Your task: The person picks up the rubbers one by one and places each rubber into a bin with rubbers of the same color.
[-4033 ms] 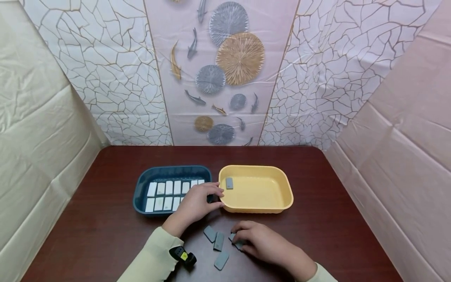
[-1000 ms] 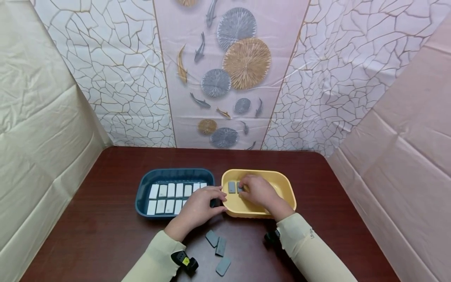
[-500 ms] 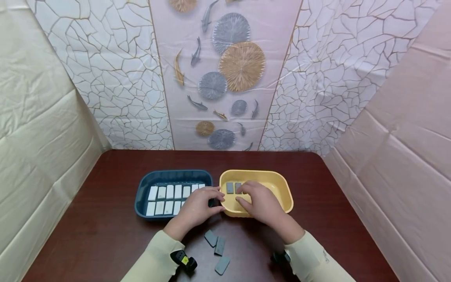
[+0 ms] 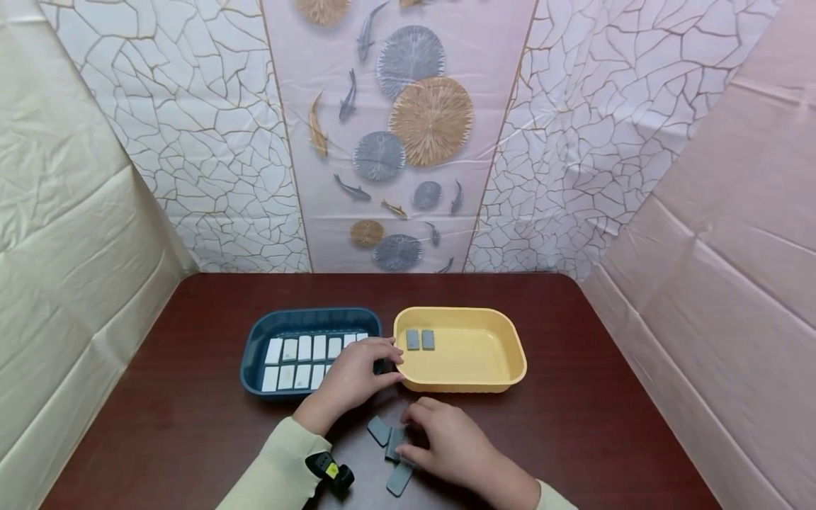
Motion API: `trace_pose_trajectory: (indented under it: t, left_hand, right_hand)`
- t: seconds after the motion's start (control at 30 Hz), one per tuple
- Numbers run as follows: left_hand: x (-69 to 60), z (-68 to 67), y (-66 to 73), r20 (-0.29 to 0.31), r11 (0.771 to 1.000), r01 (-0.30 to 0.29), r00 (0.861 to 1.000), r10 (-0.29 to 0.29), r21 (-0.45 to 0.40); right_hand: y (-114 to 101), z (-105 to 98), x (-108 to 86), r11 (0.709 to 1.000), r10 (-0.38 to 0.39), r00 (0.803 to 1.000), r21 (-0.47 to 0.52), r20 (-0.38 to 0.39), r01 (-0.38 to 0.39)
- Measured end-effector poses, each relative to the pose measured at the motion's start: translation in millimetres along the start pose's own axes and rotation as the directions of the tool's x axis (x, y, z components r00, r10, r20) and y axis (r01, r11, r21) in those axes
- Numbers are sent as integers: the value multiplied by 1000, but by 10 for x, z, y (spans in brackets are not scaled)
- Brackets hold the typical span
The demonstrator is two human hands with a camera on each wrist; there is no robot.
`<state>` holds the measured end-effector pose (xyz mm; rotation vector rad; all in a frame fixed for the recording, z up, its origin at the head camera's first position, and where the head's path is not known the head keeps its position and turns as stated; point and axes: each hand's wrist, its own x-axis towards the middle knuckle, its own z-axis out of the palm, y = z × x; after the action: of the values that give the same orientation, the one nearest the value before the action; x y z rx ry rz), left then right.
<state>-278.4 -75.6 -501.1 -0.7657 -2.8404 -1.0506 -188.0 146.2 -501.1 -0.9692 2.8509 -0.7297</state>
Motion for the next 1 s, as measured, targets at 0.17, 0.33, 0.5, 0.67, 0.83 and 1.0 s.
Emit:
trace_pose_trajectory:
  t: [0.17,0.33,0.5,0.67,0.83,1.0]
  left_hand:
    - [5,3,-8,4,1000,-6,1000,6,-7]
    - [3,3,-12,7,1000,-2,1000,2,-14]
    - [5,10,-12,9,1000,1,1000,-1,-7]
    - [9,14,-11,8,1000,5,1000,-5,-15]
    - [10,14,-4,8,1000,10,1000,-10,-25]
    - [9,18,-6,4,1000,-1,1000,1,0]
  right_hand:
    - [-61,120,14,998,41,999,-51,32,-39]
    - [-88,200,27,993,13,1000,-118,5,-12]
    - [-98,231,25,990,-7,1000,-144,-4,6]
    - [-101,203,13,994,-4,1000,-112,-3,4]
    - [-124,74,-2,999,12,1000,-48,-27,-14]
    - [-123,-77,-37,999,29,998,-14,-55,-30]
